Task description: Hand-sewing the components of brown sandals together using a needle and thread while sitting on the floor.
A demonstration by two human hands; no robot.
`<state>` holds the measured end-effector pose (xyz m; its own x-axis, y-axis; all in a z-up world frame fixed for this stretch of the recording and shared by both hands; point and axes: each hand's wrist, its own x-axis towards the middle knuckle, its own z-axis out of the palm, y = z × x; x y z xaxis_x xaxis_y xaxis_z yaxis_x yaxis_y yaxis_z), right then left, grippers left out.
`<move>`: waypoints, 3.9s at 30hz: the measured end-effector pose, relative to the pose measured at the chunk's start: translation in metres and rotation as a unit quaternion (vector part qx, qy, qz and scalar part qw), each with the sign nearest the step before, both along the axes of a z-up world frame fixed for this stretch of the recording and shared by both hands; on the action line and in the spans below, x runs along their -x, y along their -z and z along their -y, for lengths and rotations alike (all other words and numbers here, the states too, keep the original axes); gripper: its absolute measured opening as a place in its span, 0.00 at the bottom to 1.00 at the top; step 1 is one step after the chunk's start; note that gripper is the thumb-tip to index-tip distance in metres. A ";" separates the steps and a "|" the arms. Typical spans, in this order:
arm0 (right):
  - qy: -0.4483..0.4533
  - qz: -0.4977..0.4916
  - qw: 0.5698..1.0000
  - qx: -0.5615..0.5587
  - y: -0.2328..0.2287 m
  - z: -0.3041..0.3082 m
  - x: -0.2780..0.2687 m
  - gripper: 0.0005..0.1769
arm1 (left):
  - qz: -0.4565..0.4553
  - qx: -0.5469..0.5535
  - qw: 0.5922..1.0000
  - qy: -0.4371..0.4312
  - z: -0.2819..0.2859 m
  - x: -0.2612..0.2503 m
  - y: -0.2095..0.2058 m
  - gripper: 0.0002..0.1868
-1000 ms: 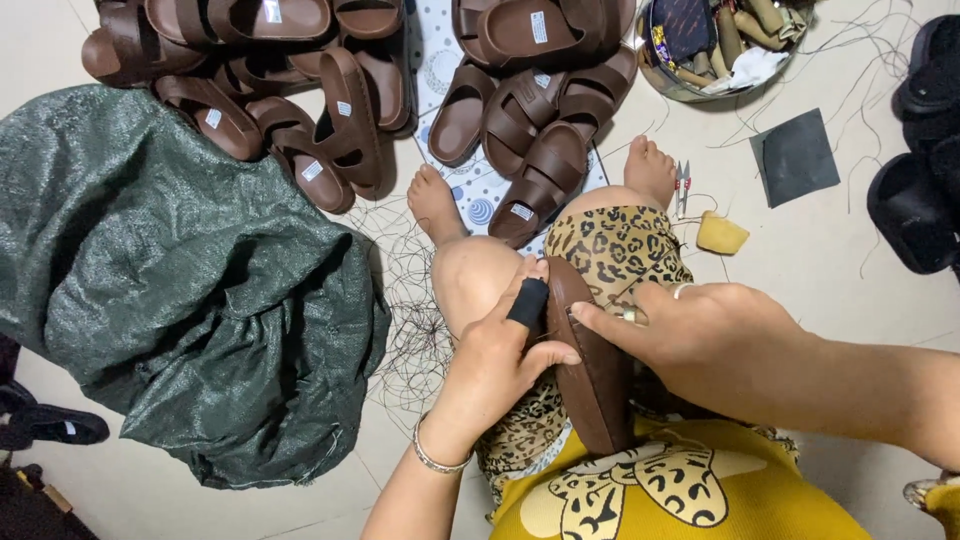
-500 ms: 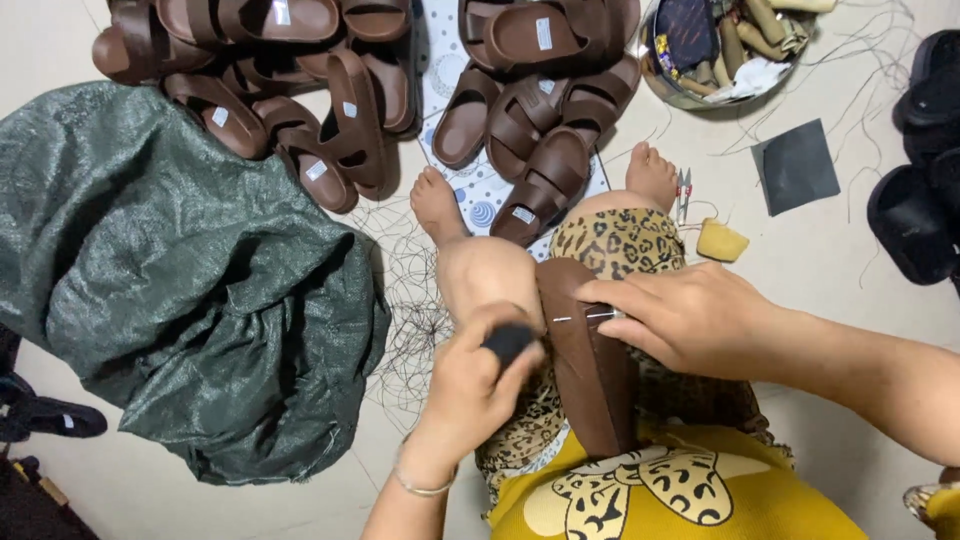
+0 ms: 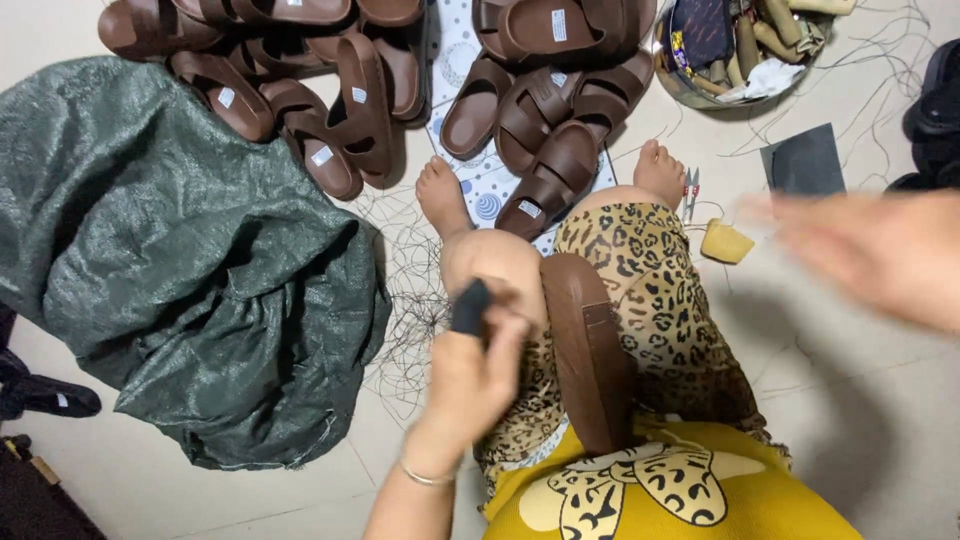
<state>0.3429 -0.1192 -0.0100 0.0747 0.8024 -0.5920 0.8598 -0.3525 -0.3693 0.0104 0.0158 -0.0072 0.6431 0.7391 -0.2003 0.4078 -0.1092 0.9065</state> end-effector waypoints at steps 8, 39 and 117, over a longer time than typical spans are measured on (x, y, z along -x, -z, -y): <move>0.007 -0.224 0.953 -0.204 -0.001 -0.020 0.065 0.20 | 0.062 -0.090 0.994 -0.005 0.021 -0.008 0.012 0.22; -0.109 -0.073 0.923 -0.362 -0.006 -0.043 0.099 0.14 | 0.011 -0.258 0.963 0.073 0.026 -0.017 0.015 0.10; 0.125 -0.479 0.848 -0.193 -0.002 -0.027 0.104 0.10 | -0.114 -0.240 0.959 0.096 0.017 0.001 0.017 0.18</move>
<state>0.2390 -0.0920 -0.0076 -0.0955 0.9798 -0.1755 0.0176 -0.1746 -0.9845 0.0097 -0.0010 -0.0244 0.7571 0.6530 -0.0180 0.5198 -0.5855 0.6221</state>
